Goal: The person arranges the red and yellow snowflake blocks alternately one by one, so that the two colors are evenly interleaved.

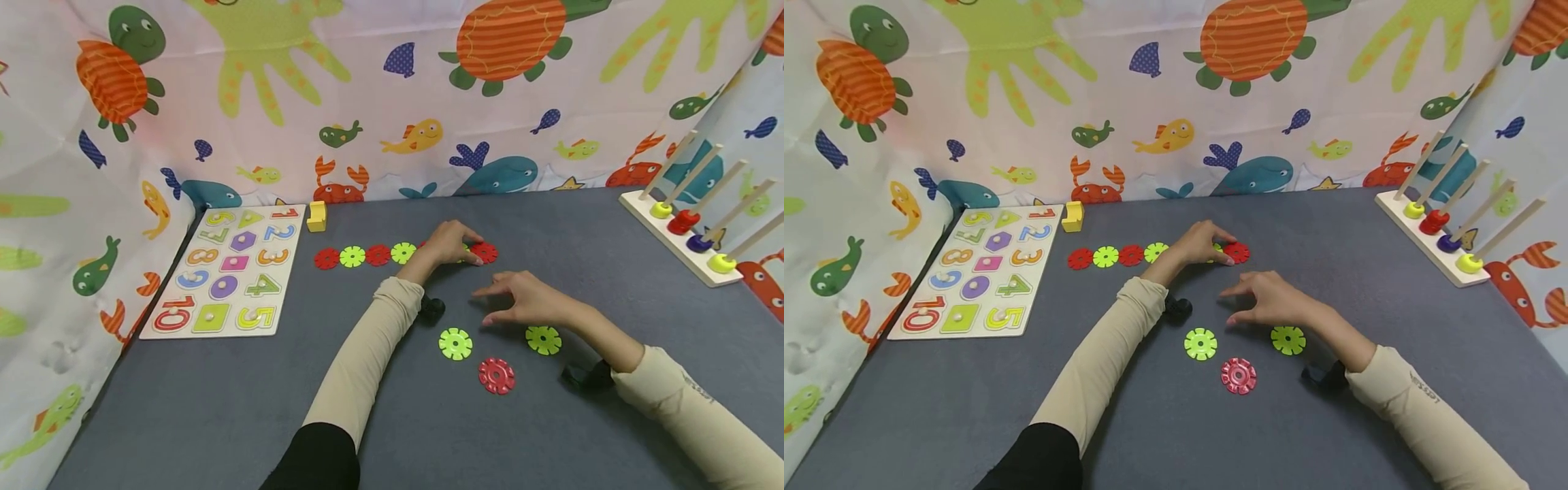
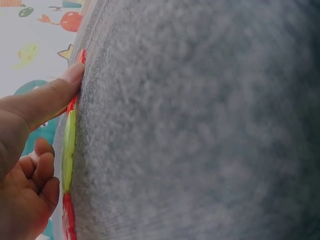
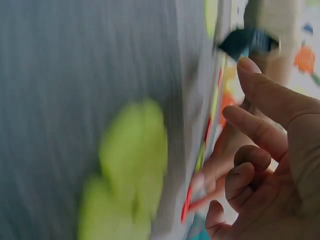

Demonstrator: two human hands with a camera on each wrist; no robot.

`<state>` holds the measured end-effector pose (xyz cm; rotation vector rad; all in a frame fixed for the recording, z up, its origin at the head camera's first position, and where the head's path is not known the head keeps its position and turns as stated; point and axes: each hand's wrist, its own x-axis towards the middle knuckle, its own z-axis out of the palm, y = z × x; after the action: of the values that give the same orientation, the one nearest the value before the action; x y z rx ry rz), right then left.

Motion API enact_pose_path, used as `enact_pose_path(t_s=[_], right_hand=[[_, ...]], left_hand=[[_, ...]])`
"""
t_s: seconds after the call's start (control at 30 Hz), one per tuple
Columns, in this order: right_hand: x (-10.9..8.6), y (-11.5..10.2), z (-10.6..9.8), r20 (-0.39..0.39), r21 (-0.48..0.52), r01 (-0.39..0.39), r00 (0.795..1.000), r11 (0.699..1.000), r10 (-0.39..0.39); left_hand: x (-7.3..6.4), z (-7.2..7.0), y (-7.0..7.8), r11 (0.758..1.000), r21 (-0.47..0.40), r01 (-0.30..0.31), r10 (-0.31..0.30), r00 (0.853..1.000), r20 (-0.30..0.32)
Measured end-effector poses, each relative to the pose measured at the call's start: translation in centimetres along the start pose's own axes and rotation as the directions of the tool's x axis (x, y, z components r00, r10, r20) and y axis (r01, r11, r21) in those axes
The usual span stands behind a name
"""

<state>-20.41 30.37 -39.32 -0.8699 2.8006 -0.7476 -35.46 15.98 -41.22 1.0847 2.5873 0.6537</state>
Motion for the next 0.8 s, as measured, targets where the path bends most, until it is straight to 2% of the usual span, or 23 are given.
enact_pose_path(t_s=[0.13, 0.33, 0.6, 0.8], right_hand=[[0.0, -2.0, 1.4, -0.006, -0.047, 0.07, 0.998, 0.996, -0.07], [0.2, -3.8, 2.6, 0.02, -0.1, 0.035, 0.999, 0.994, -0.033], [0.2, -4.4, 3.2, 0.017, -0.199, 0.038, 0.999, 0.979, -0.036], [0.3, -4.3, 3.4, 0.018, -0.162, 0.054, 0.998, 0.985, -0.052]], left_hand=[[-0.2, 0.0, 0.2, 1.0, -0.016, 0.001, -0.001, 1.0, -0.001], [-0.3, -0.1, 0.4, 1.0, -0.014, 0.013, -0.013, 1.0, -0.013], [-0.2, -0.2, 0.3, 0.999, -0.01, 0.032, -0.032, 0.999, 0.002], [-0.3, -0.2, 0.2, 0.999, -0.007, 0.033, -0.033, 0.999, 0.01]])
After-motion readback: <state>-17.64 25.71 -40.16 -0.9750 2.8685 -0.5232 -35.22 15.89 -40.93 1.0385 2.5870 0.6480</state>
